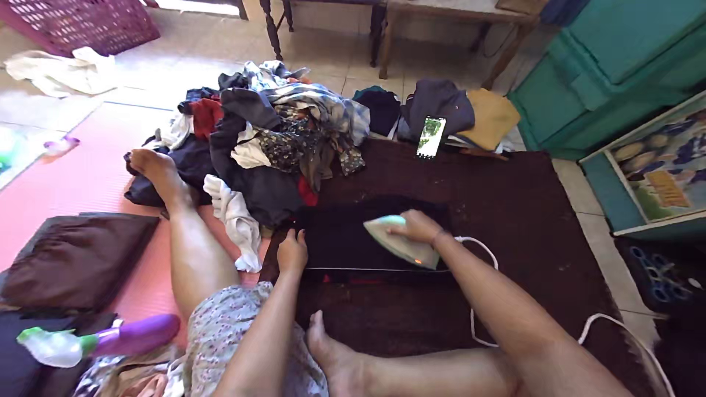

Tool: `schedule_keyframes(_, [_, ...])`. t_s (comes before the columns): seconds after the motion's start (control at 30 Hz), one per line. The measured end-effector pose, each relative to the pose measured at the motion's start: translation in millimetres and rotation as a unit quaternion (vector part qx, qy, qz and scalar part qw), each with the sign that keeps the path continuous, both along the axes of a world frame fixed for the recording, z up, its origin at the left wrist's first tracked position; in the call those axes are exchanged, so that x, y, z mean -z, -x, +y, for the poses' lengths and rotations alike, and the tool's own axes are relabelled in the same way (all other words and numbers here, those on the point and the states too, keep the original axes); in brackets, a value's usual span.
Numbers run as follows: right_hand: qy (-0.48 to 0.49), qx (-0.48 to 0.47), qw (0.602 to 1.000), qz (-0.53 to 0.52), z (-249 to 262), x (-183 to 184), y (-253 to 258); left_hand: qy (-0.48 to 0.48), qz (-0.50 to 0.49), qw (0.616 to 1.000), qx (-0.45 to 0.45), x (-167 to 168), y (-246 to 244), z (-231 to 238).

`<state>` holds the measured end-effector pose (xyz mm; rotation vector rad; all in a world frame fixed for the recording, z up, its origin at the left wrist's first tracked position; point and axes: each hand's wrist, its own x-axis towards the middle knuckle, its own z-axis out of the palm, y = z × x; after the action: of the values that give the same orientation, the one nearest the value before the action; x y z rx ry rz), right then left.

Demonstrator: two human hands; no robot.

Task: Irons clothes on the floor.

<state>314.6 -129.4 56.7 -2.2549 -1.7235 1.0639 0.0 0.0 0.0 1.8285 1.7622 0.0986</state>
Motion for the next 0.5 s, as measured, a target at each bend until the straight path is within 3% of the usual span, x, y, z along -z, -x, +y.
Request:
schedule_keyframes(0.07, [0.101, 0.010, 0.994, -0.043, -30.4, -1.7, 23.7, 0.003, 0.016, 1.000, 0.001, 1.7, -2.0, -1.4])
schedule_keyframes(0.17, [0.122, 0.035, 0.985, -0.114, -66.5, -18.8, 25.1, -0.004, 0.025, 1.000, 0.010, 0.9, -4.5, -1.1])
schedule_keyframes(0.3, [0.081, 0.227, 0.960, -0.142, -88.5, -17.3, -54.0, -0.019, 0.026, 0.999, -0.001, -0.6, -4.3, -5.1])
schedule_keyframes(0.4, [0.054, 0.329, 0.932, -0.141, -121.1, -8.0, -110.3, -0.106, 0.007, 0.994, -0.028, -2.0, -9.0, -18.9])
schedule_keyframes(0.5, [0.039, 0.397, 0.907, -0.134, -155.3, -3.5, -135.5, -0.229, -0.078, 0.967, 0.085, -15.3, -38.2, -59.7])
